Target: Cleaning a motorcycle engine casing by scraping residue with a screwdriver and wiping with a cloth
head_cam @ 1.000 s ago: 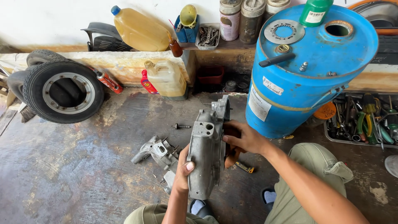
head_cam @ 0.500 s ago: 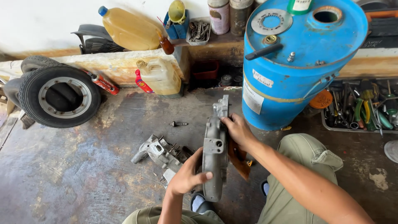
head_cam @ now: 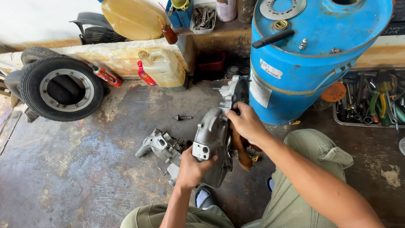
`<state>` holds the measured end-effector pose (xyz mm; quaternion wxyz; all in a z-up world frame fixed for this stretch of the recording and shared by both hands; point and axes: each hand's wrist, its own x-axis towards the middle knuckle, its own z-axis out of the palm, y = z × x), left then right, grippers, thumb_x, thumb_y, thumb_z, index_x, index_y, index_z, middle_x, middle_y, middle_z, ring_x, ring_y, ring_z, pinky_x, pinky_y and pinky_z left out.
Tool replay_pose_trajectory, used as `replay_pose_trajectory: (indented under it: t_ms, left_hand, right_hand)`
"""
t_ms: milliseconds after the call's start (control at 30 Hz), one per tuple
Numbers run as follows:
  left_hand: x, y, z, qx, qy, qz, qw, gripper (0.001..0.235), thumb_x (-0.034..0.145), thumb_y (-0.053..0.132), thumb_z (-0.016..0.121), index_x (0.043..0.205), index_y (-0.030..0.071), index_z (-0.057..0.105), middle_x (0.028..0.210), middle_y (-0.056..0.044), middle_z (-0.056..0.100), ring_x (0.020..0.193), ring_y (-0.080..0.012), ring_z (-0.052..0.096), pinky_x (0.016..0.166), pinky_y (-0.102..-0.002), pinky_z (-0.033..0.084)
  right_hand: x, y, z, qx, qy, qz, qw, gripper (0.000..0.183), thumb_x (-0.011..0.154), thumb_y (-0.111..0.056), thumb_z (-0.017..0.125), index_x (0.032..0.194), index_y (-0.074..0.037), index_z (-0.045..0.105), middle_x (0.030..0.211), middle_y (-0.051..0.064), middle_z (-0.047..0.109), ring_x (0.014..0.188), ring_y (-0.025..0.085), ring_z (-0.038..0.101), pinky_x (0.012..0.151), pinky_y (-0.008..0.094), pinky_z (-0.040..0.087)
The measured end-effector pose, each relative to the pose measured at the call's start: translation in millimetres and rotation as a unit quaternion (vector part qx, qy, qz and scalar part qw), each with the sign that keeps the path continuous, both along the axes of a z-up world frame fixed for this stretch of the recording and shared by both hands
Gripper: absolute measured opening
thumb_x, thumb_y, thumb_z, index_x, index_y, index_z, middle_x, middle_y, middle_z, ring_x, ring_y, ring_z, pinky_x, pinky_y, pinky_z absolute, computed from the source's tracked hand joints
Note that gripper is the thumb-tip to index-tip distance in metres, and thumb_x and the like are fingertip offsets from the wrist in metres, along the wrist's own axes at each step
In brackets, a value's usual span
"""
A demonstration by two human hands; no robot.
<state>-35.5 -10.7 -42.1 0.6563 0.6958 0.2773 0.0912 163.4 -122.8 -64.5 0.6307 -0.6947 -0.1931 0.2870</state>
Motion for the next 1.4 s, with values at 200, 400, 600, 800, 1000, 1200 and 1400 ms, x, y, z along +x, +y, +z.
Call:
replay_pose_trajectory:
  t_ms: [200, 400, 600, 800, 1000, 1200, 1400]
  left_hand:
    - [-2, 8, -6, -0.143, -0.05, 0.067, 0.986, 0.047, 0.071, 0.011, 0.078, 0.113, -0.01, 0.07, 0.1, -0.02, 0.075, 0.087, -0.028, 0.067, 0.084, -0.041, 0.054]
    - [6, 9, 0, -0.125, -0.03, 0.079, 0.989, 0.042, 0.073, 0.01, 0.082, 0.109, -0.009, 0.072, 0.096, -0.019, 0.076, 0.083, -0.0273, 0.069, 0.082, -0.04, 0.056]
    - [9, 1, 10, -0.09, -0.034, 0.053, 0.994, 0.04, 0.072, 0.003, 0.081, 0.11, -0.007, 0.074, 0.093, -0.016, 0.079, 0.077, -0.0215, 0.069, 0.075, -0.033, 0.055]
    - [11, -16, 38, -0.027, 0.01, 0.059, 0.998, 0.031, 0.074, 0.005, 0.082, 0.102, -0.005, 0.076, 0.081, -0.01, 0.077, 0.067, -0.0153, 0.064, 0.064, -0.028, 0.053]
    - [8, -14, 50, 0.084, 0.043, 0.028, 0.995, 0.035, 0.073, 0.01, 0.083, 0.106, 0.001, 0.074, 0.085, -0.008, 0.082, 0.068, -0.016, 0.074, 0.064, -0.03, 0.06]
    - [10, -13, 49, 0.189, 0.002, 0.016, 0.982, 0.036, 0.071, 0.016, 0.08, 0.102, 0.0, 0.075, 0.088, -0.007, 0.076, 0.066, -0.0175, 0.066, 0.059, -0.031, 0.055]
    - [3, -17, 48, 0.251, 0.015, -0.042, 0.967, 0.082, 0.06, 0.012, 0.077, 0.139, -0.001, 0.059, 0.099, -0.011, 0.076, 0.073, -0.0247, 0.069, 0.065, -0.035, 0.055]
  right_hand:
    - [36, -27, 20, -0.013, -0.022, 0.032, 0.999, 0.022, 0.092, -0.012, 0.052, 0.101, -0.003, 0.069, 0.063, 0.0, 0.048, 0.049, 0.01, 0.035, 0.045, 0.027, 0.027]
    - [34, -43, 51, 0.038, -0.09, 0.018, 0.995, 0.028, 0.081, -0.006, 0.067, 0.109, -0.001, 0.064, 0.096, 0.01, 0.066, 0.083, 0.018, 0.061, 0.076, 0.03, 0.051]
    - [16, -35, 41, 0.158, -0.257, 0.016, 0.953, 0.024, 0.089, 0.003, 0.06, 0.113, -0.002, 0.063, 0.081, 0.004, 0.062, 0.057, 0.009, 0.041, 0.05, 0.022, 0.033]
    - [-23, -11, 59, 0.116, -0.436, 0.007, 0.892, 0.018, 0.087, 0.0, 0.067, 0.105, 0.003, 0.069, 0.118, 0.014, 0.068, 0.104, 0.028, 0.064, 0.091, 0.037, 0.053]
    - [-14, -10, 42, 0.076, -0.398, 0.062, 0.912, 0.041, 0.082, 0.007, 0.07, 0.123, 0.0, 0.07, 0.133, 0.015, 0.047, 0.118, 0.026, 0.056, 0.1, 0.033, 0.055]
    - [-13, -1, 44, 0.063, -0.443, 0.049, 0.893, 0.016, 0.082, 0.008, 0.072, 0.097, 0.006, 0.067, 0.114, 0.015, 0.058, 0.082, 0.022, 0.064, 0.071, 0.03, 0.055]
    - [5, -14, 64, 0.096, -0.441, -0.045, 0.891, 0.008, 0.094, -0.001, 0.063, 0.098, 0.005, 0.064, 0.115, 0.017, 0.06, 0.103, 0.028, 0.059, 0.09, 0.039, 0.052]
